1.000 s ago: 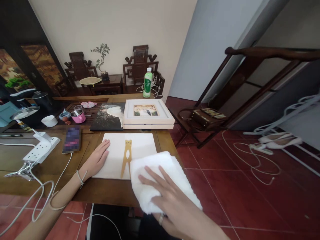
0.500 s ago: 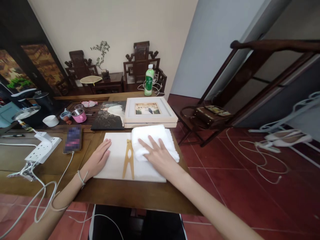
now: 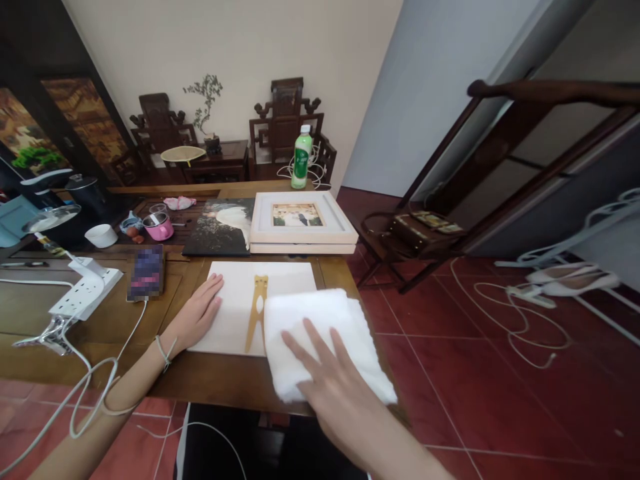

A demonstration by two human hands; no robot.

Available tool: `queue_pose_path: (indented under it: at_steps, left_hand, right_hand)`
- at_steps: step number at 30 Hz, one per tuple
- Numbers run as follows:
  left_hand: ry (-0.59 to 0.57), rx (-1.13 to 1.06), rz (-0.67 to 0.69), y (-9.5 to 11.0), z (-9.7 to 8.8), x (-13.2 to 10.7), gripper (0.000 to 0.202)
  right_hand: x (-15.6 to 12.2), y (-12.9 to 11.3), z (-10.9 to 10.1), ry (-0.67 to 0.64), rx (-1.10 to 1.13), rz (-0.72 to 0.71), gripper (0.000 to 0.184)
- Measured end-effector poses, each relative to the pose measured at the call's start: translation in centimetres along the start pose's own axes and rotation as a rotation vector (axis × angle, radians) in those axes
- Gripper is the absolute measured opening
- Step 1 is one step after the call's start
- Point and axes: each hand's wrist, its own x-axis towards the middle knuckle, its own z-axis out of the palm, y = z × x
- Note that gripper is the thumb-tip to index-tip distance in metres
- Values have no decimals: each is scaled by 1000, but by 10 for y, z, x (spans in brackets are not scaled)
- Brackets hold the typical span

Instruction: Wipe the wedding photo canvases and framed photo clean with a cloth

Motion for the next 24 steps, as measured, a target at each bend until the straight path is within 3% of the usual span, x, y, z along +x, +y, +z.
queue_pose_path:
  at_steps: [5, 12, 17, 20, 24]
  left_hand:
    - [-2, 1, -7, 1, 0, 0, 46]
    - [17, -9, 25, -5, 3, -1, 45]
    - [0, -4, 22, -5, 1, -1, 46]
    - [-30, 3, -7, -1, -1, 0, 48]
    - [-59, 0, -27, 0, -1, -1, 51]
  right_hand:
    - [-10, -3, -1, -9, 11, -6, 29]
    - [58, 44, -19, -151, 3, 82, 42]
    - [93, 72, -12, -113, 26, 114, 46]
    - [90, 72, -6, -86, 15, 121, 43]
    - [61, 51, -5, -62, -3, 72, 34]
